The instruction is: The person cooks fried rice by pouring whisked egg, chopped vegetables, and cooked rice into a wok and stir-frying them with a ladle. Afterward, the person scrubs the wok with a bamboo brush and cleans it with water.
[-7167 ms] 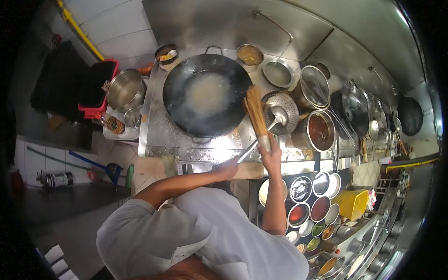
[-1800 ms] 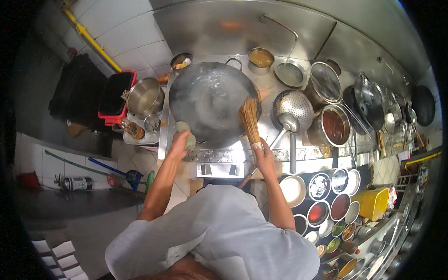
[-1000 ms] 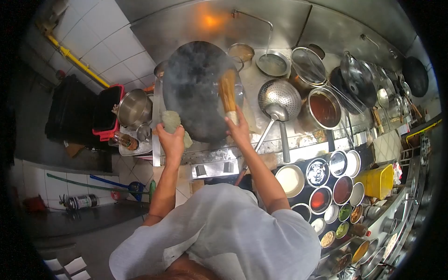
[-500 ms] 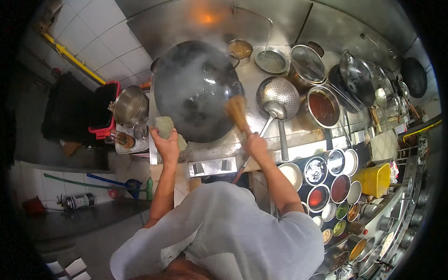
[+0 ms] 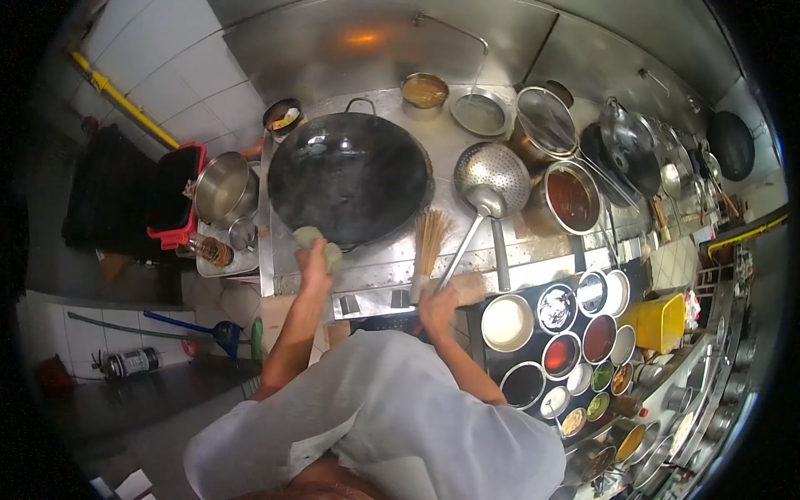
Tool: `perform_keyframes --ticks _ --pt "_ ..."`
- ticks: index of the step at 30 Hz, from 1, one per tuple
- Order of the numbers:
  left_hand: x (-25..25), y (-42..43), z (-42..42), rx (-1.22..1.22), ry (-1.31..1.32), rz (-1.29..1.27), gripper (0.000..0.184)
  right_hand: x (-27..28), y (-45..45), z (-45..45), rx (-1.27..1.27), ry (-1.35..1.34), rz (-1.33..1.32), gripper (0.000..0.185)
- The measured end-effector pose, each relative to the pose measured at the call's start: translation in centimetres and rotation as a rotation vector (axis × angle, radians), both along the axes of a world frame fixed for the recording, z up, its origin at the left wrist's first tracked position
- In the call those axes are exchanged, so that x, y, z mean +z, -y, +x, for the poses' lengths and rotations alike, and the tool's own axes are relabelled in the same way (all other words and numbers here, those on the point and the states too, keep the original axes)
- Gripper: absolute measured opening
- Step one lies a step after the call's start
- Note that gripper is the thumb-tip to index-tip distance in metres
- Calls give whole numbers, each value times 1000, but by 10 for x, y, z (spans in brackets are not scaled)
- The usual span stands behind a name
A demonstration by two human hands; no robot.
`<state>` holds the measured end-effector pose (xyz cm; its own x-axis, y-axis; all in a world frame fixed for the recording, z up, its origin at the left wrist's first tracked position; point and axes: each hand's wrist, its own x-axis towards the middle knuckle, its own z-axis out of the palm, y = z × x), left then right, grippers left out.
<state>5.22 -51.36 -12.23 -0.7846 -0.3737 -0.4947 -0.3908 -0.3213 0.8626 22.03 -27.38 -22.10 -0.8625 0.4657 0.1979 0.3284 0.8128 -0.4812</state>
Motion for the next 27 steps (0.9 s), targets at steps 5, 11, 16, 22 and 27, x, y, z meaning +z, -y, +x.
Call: perform_keyframes --ticks 5,11,16,22,27 --pt "-30 -48 -8 51 29 75 55 -10 3 37 -583 423 -1658 59" --pt "-32 -56 -9 -99 79 158 74 9 8 49 -414 51 -1011 33" --pt "-8 -26 -1 -291 190 344 52 111 -19 56 -451 -19 -911 15" --pt "-36 39 29 -318 120 296 25 171 -86 70 -443 -185 -695 14" --pt "-29 62 52 -428 76 291 28 224 -104 52 -382 -201 -904 18"
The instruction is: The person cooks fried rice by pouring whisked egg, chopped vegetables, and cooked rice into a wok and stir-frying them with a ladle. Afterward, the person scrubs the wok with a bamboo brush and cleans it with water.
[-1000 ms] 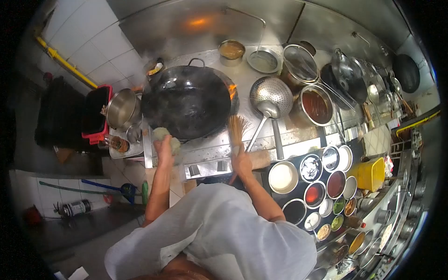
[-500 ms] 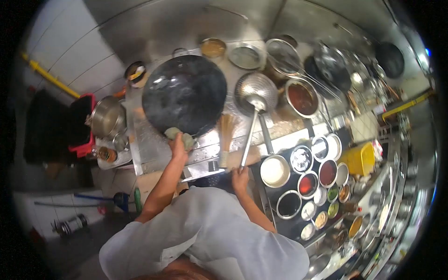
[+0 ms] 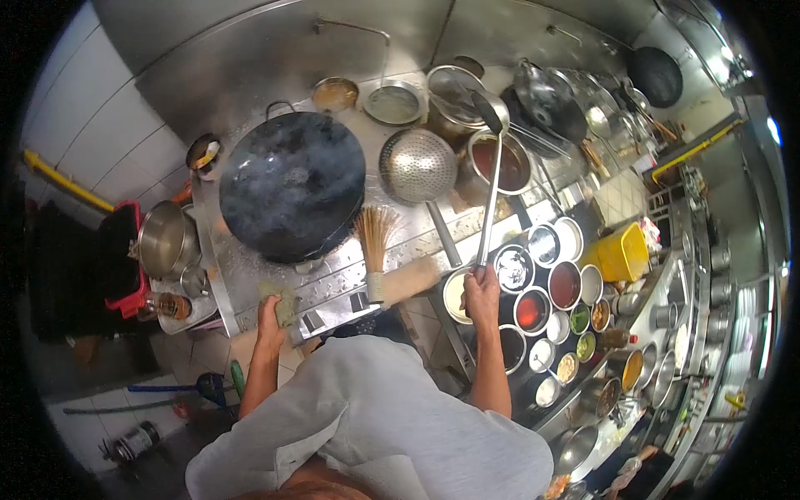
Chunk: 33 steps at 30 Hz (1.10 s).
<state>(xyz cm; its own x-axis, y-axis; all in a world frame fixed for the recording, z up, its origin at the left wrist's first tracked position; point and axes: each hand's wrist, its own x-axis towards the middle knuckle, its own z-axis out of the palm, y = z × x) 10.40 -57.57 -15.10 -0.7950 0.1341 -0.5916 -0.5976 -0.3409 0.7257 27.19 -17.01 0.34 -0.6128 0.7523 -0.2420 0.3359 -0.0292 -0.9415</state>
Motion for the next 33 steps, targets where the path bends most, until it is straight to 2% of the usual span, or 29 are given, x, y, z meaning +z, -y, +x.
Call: perform_keyframes --ticks 2,4,7,8,9,10,11,12,13,15,16,19,21,22,23,25,28,29,31,33 --pt "10 0 9 -4 -35 -26 29 -9 1 -22 63 -32 -9 19" --pt "47 -9 16 -110 -43 1 31 -8 -1 -52 141 -32 18 18" --pt "20 -7 22 -83 -106 71 35 -37 -36 -122 262 -36 111 13" --pt "21 -8 23 -69 -114 74 35 -21 -36 -150 269 -6 98 11" --pt "23 -8 26 -41 -110 70 36 -44 -59 -183 331 14 361 13" --pt "24 -8 32 -9 -103 65 37 -73 -86 -219 351 89 390 19" --pt "19 -4 36 17 -105 65 37 -75 -97 -249 352 144 356 24" --pt "12 4 42 32 -136 11 38 -121 -135 -292 412 135 465 21" --pt "7 10 49 50 -165 -45 40 -83 -124 -306 455 251 306 23" --pt "24 16 65 140 -155 -70 41 -117 -153 -356 462 299 182 18" --pt "31 18 72 198 -142 -89 41 -114 -153 -367 492 292 183 18" --pt "25 32 99 331 -78 -168 43 -113 -164 -391 351 -35 -928 8" --pt "32 33 111 372 -38 -175 43 -106 -177 -389 179 -262 -1626 9" --pt "35 32 116 395 -7 -173 44 -99 -173 -382 159 -394 -1706 9" --pt "32 32 119 404 -3 -172 44 -95 -167 -376 164 -384 -1706 9" --pt "23 36 124 427 49 -147 43 -86 -154 -361 189 -557 -1708 8" --pt "7 35 117 341 -13 -107 39 -47 -135 -328 222 -557 -1642 10" --pt "13 32 112 337 -11 -107 39 -33 -129 -313 242 -571 -1595 16" --pt "32 20 91 179 2 -76 33 1 -117 -281 280 -508 -1630 16" --pt "7 13 71 131 -56 12 27 34 -101 -252 336 -476 -1669 18"
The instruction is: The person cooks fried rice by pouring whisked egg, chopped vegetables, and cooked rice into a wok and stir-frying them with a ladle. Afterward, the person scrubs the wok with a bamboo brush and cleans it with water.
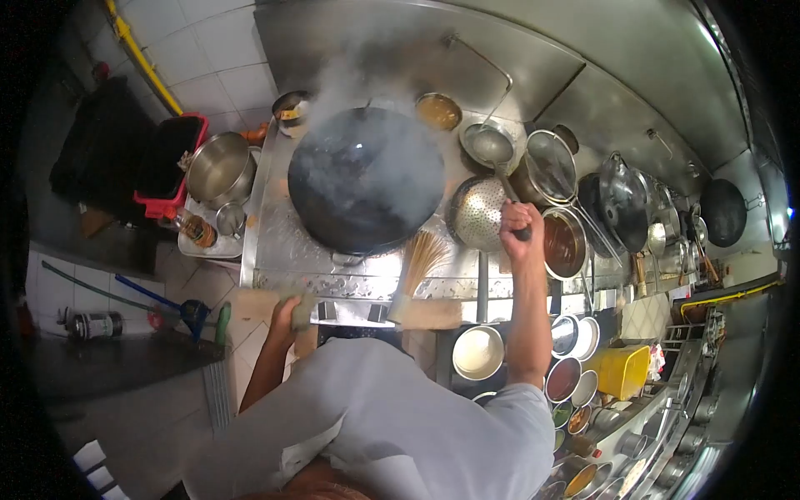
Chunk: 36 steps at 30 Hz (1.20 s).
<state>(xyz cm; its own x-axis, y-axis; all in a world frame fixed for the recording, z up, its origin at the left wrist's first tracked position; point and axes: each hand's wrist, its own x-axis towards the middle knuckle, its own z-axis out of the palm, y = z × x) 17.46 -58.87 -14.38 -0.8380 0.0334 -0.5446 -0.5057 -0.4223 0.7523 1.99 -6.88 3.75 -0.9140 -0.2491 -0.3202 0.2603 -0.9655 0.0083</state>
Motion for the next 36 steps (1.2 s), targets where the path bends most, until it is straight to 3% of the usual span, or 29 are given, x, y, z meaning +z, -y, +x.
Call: perform_keyframes --ticks 4,6,10,12,14,17,18,20,22,24,26,28,30,31,34,36 --pt "7 -44 -63 -2 150 287 47 50 47 63 52 -34 -58 24" --pt "10 -76 -96 39 286 79 54 62 76 96 33 -31 -103 27" --pt "14 -111 -135 -81 332 107 50 76 125 151 6 12 -189 36" --pt "11 -125 -139 -98 399 88 48 56 132 168 78 40 -171 35" --pt "5 -134 -139 44 403 1 43 43 142 180 128 187 2 28" --pt "21 -132 -134 19 337 -14 37 32 150 193 269 246 426 21" --pt "18 -131 -133 11 340 -14 37 32 154 196 262 251 426 21" --pt "11 -126 -133 -10 295 3 33 28 160 204 338 219 931 20" --pt "14 -123 -133 -28 314 12 32 3 164 215 359 201 1060 24" --pt "19 -122 -136 -45 326 26 32 -29 166 226 246 195 1369 31" --pt "20 -124 -135 -3 350 -18 32 -85 161 240 150 171 1425 36" --pt "25 -124 -133 -9 357 -7 32 -179 151 252 -178 -144 2171 42" --pt "24 -124 -133 -16 360 3 32 -205 165 256 -221 52 2192 39" --pt "20 -123 -134 -3 360 -4 38 -196 170 257 67 291 2267 37" --pt "17 -121 -136 -2 359 -12 44 -246 175 266 174 411 2468 37" --pt "9 -119 -137 -32 358 5 41 -253 176 265 301 475 2342 45"
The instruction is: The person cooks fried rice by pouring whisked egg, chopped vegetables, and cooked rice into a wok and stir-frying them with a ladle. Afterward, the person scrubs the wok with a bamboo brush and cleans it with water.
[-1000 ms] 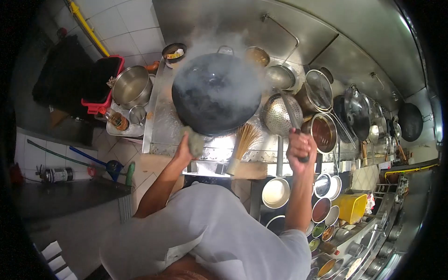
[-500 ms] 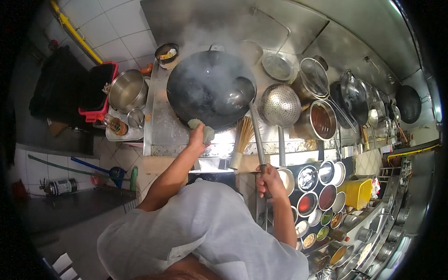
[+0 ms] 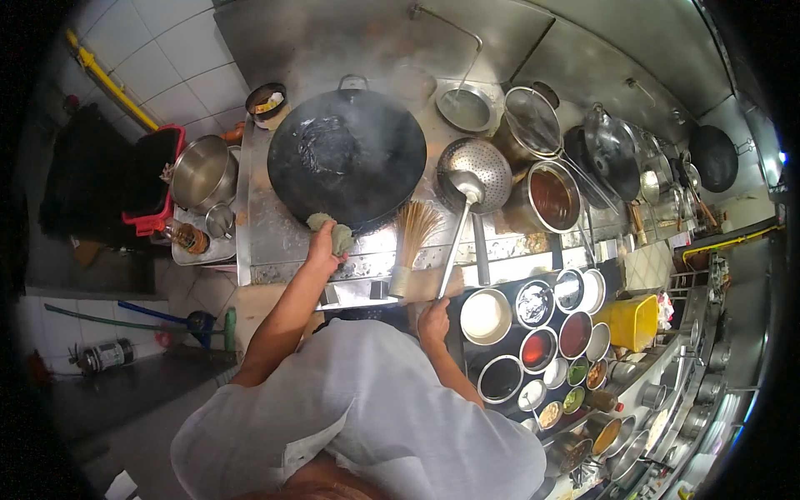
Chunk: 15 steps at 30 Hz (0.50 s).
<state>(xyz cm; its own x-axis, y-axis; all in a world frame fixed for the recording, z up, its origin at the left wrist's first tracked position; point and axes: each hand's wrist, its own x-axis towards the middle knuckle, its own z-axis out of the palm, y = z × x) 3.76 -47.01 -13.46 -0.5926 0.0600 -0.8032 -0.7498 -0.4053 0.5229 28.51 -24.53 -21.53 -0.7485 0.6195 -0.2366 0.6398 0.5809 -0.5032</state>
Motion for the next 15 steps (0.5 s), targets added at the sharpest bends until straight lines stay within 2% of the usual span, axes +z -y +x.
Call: perform_keyframes --ticks 2,3,5,6,8,12,14,15 --pt "3 1 -1 -4 8 19 39 35 19 -15 56 -17 335 61" --pt "5 1 -1 -13 14 45 37 54 24 -28 60 -18 329 61" --pt "12 -1 -1 -8 30 36 32 84 31 -61 147 -7 60 80" --pt "15 -2 0 -6 48 31 27 77 35 -73 156 -8 60 80" --pt "17 -6 0 19 54 16 28 48 40 -93 279 142 -166 85" --pt "12 -5 2 26 13 52 30 1 23 -100 347 146 -254 78" --pt "14 -4 1 51 17 73 32 -32 7 -84 267 -372 -313 76" --pt "13 -6 0 51 15 39 32 34 12 -82 106 -298 -568 71"
